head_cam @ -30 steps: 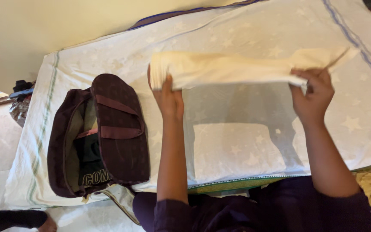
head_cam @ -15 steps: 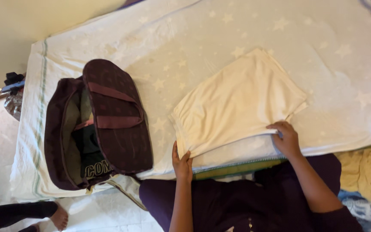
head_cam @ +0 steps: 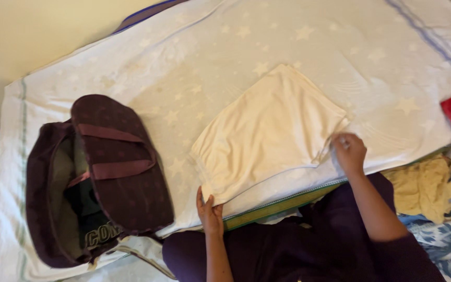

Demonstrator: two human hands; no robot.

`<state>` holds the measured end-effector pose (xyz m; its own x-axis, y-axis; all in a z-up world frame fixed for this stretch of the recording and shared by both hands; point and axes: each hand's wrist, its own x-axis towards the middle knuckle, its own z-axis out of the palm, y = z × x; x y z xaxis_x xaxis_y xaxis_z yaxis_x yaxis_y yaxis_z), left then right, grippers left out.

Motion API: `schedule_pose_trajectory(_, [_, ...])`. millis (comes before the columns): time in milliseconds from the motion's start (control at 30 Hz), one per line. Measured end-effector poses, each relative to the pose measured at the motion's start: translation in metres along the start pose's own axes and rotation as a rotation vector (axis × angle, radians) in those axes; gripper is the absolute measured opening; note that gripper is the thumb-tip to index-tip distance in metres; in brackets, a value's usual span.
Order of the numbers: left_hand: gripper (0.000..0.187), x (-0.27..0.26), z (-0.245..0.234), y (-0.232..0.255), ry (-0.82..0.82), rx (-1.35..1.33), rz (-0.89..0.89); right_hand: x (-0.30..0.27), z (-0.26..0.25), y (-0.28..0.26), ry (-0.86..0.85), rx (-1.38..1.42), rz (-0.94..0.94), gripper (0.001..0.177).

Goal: The person picks up shorts from a pile of laundry, folds them, and places them into an open duffel bag on a bed.

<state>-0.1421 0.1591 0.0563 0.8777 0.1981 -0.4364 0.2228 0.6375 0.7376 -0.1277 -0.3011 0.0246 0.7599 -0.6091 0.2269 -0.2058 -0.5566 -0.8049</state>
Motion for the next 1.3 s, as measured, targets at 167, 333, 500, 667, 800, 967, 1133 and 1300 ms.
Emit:
schedule_pose_trajectory(167, [0.063,-0.006,0.006,0.001,0.082,0.213,-0.015,0.071,0.014,0.017,-0.157,0.000,0.456,0.042])
schedule_pose_trajectory(333, [0.065,0.000,-0.007,0.010,0.091,0.268,0.053,0.075,0.019,-0.016,-0.092,-0.273,0.440,0.072])
schedule_pose_trajectory(500, [0.068,-0.007,-0.029,0.036,0.043,0.327,0.117,0.054,0.012,-0.038,-0.240,-0.387,0.322,0.090])
schedule_pose_trajectory(667, [0.071,-0.005,-0.035,0.042,0.063,0.564,0.065,0.048,0.012,-0.042,-0.234,-0.323,0.219,0.069])
schedule_pose_trajectory(800, [0.061,-0.003,-0.035,0.031,0.150,0.630,0.089,0.047,0.020,-0.038,-0.065,-0.241,0.112,0.038])
schedule_pose_trajectory(967, [0.055,0.008,-0.045,0.020,0.239,0.741,0.256,0.051,0.030,-0.002,0.054,-0.064,0.031,0.024])
schedule_pose_trajectory(1133, [0.068,0.009,-0.019,0.024,0.542,1.584,0.713,0.031,0.014,0.009,0.093,0.015,-0.021,0.025])
schedule_pose_trajectory(1300, [0.049,0.049,0.061,0.011,0.202,1.584,1.040,0.027,0.007,-0.019,0.062,-0.004,0.045,0.022])
